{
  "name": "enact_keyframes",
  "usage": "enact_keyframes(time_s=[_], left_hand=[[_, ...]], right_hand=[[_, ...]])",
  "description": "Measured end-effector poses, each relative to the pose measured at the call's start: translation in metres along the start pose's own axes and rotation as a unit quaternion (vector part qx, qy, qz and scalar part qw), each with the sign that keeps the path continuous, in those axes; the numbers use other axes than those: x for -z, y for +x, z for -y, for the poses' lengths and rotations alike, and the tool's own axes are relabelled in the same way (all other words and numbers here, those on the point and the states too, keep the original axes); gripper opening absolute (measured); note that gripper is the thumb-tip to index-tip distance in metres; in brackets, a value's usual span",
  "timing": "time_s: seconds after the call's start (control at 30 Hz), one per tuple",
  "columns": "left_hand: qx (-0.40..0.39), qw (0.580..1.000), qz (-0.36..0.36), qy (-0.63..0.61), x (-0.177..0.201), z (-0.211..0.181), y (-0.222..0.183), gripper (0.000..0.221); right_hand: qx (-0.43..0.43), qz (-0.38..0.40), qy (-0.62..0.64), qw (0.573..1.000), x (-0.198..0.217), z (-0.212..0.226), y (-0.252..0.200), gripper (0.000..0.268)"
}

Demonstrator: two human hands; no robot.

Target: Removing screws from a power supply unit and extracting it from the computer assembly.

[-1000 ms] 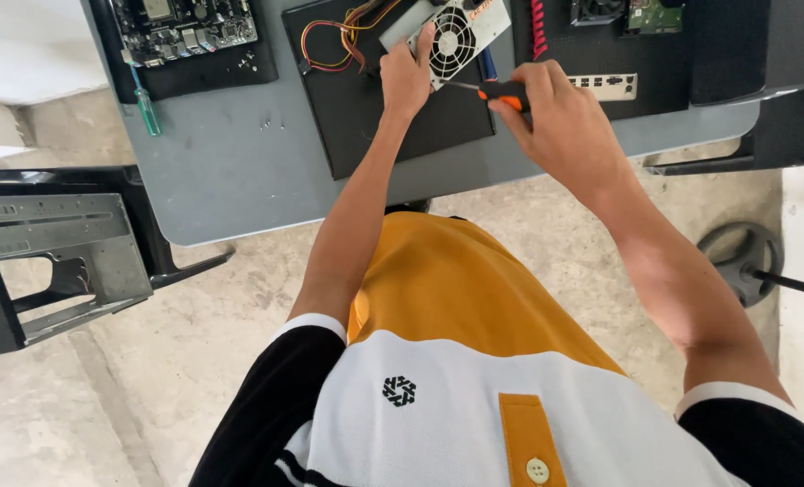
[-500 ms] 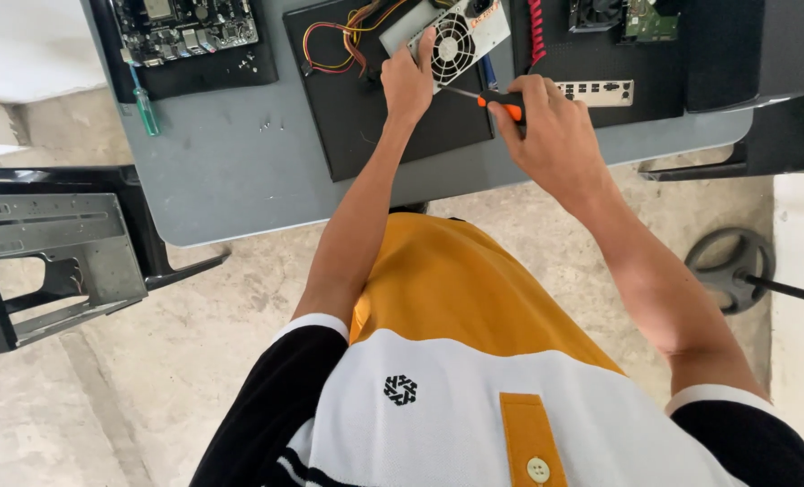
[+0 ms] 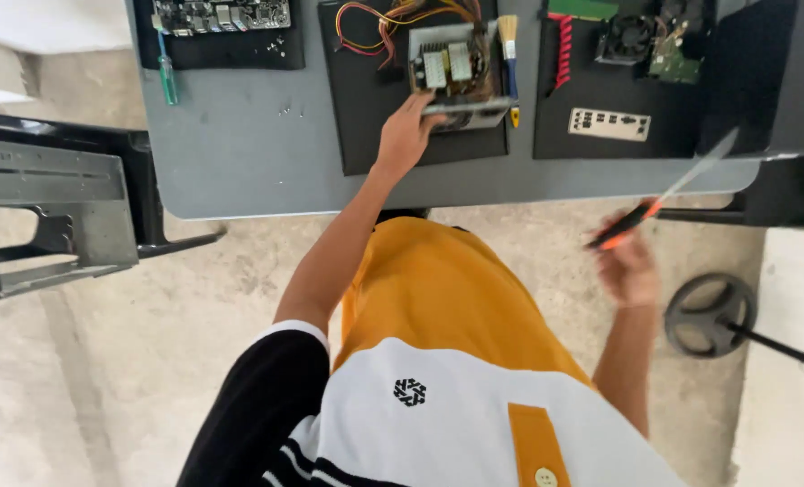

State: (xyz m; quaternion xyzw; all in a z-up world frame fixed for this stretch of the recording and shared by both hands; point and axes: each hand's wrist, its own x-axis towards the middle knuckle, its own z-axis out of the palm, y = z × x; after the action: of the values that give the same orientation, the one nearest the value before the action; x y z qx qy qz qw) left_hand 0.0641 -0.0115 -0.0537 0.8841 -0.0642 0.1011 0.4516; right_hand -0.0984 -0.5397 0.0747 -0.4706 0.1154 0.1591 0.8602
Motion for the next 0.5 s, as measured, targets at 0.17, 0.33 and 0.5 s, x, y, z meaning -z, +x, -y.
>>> enact_keyframes(time_s=[0.17, 0.33, 0.5], left_hand=[[-0.015, 0.992, -0.069, 0.105, 0.001, 0.01, -0.044, 0.05], [0.023, 0.982, -0.133, 0.13, 0.028, -0.001, -0.08, 0.064], [0.128, 0.944, -0.16, 0.258, 0.077, 0.038, -0.162, 0.006]], right_hand=[[-0.128, -0.011, -0.119, 0.985, -0.047, -0.093, 0.018, 0.035], [-0.101, -0.029, -0.124, 0.987, -0.07, -0.147, 0.09, 0.038], [-0.033, -0.051, -0.334, 0.94, -0.107, -0.123, 0.152, 0.008]])
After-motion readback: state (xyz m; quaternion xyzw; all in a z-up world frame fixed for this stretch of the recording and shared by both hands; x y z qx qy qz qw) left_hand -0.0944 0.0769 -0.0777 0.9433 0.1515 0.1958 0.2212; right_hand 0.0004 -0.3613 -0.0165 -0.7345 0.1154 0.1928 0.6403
